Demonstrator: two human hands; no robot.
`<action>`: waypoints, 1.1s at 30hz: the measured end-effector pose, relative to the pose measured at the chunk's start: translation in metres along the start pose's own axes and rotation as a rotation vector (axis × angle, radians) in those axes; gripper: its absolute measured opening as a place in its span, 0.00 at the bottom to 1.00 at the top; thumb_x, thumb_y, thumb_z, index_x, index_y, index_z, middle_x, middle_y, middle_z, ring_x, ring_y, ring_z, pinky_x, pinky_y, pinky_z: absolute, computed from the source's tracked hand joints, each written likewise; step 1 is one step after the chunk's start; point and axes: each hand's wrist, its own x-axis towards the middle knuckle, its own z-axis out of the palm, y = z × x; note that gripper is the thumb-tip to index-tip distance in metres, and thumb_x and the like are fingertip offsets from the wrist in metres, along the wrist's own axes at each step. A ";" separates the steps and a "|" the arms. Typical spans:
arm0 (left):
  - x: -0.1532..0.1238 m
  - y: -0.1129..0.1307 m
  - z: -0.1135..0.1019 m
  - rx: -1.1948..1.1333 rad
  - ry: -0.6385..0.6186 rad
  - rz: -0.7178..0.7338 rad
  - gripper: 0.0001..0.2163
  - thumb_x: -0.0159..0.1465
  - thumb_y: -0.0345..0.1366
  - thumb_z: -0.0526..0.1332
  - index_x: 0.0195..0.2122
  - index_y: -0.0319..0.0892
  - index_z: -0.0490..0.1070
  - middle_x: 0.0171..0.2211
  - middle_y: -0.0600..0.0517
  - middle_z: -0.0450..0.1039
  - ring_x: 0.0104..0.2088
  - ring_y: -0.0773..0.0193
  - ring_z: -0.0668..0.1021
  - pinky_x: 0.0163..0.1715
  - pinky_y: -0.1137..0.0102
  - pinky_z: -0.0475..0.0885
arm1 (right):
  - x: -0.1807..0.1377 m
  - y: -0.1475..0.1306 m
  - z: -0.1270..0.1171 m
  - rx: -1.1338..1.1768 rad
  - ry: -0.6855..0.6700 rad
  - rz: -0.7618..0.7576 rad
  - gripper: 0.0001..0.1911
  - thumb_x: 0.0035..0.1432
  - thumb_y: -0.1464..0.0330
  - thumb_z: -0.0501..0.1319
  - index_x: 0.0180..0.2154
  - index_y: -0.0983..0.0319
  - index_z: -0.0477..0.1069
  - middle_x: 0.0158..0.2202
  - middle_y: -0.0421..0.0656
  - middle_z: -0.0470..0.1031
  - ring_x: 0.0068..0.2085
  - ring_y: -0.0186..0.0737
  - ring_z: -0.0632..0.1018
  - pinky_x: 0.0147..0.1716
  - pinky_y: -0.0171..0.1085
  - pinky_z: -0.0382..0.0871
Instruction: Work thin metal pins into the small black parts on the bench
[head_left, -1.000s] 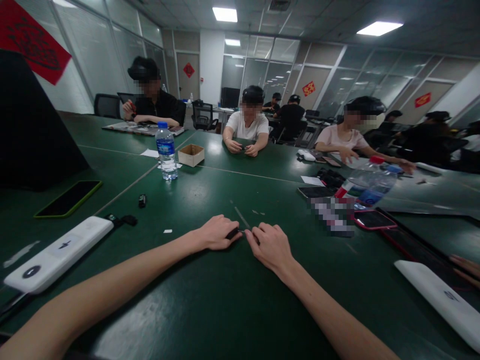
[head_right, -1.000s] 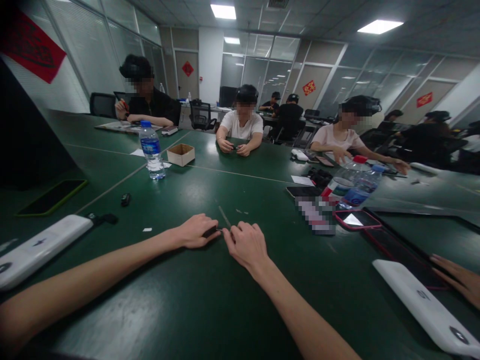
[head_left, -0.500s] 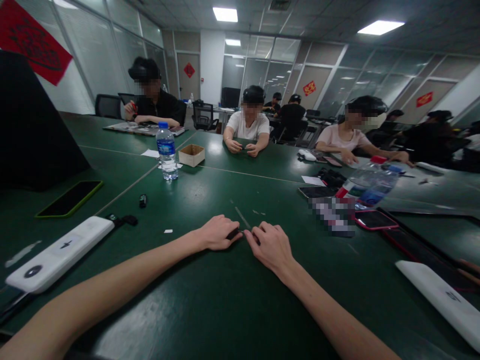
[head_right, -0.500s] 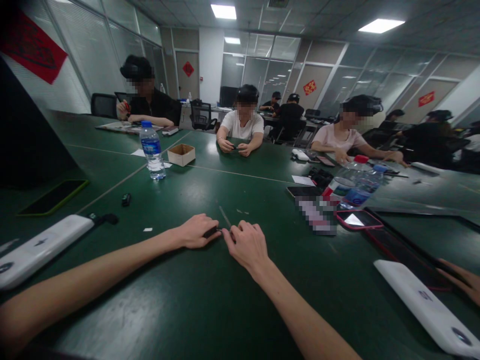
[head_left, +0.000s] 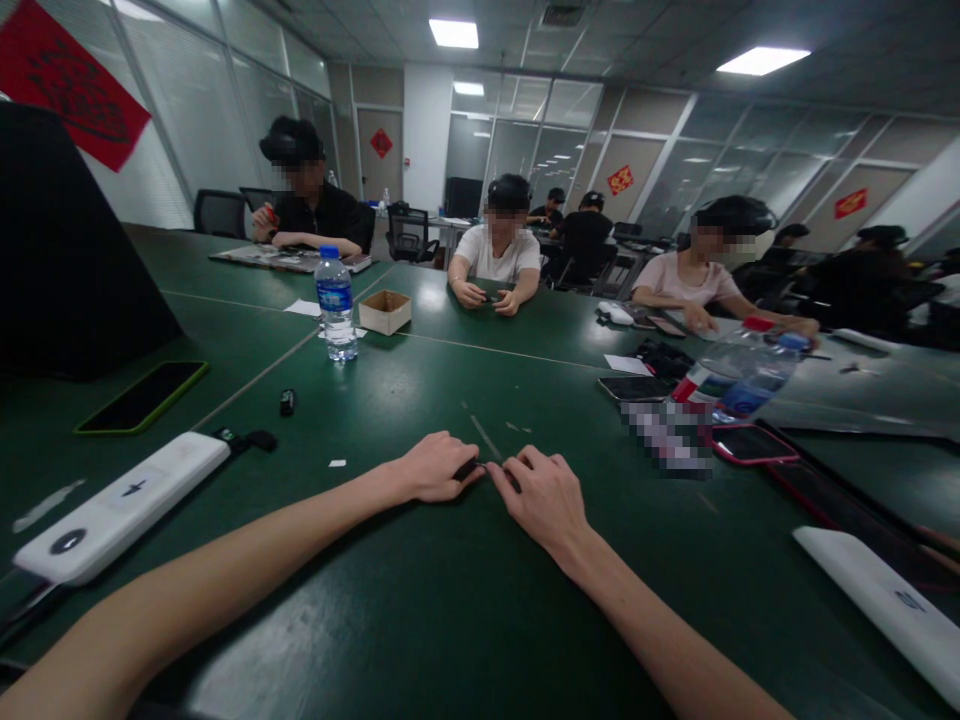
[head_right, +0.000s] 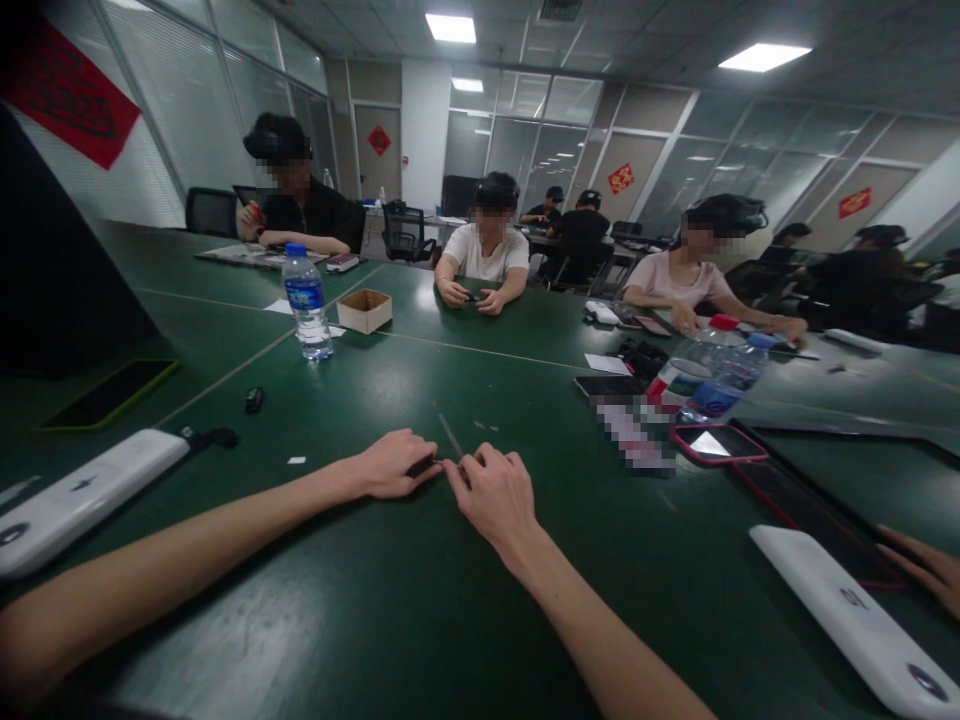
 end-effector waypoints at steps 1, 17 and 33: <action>0.000 0.000 0.000 0.002 0.001 0.001 0.14 0.69 0.44 0.48 0.33 0.41 0.65 0.30 0.48 0.74 0.31 0.58 0.76 0.33 0.65 0.67 | 0.000 0.000 0.000 0.000 0.003 -0.006 0.23 0.66 0.57 0.49 0.31 0.62 0.76 0.31 0.43 0.72 0.29 0.32 0.68 0.32 0.35 0.53; -0.001 -0.002 0.001 -0.014 0.017 0.038 0.15 0.69 0.45 0.48 0.34 0.41 0.65 0.30 0.49 0.73 0.33 0.59 0.77 0.36 0.65 0.67 | -0.002 0.004 -0.001 0.050 0.029 -0.012 0.24 0.65 0.56 0.50 0.27 0.63 0.74 0.29 0.42 0.73 0.25 0.30 0.66 0.27 0.34 0.51; 0.003 0.001 -0.005 0.019 -0.036 -0.012 0.11 0.65 0.42 0.52 0.34 0.41 0.66 0.31 0.47 0.75 0.33 0.56 0.78 0.34 0.65 0.69 | -0.003 -0.013 0.000 0.137 -0.001 -0.120 0.22 0.65 0.60 0.49 0.25 0.63 0.71 0.28 0.42 0.71 0.26 0.31 0.66 0.29 0.34 0.53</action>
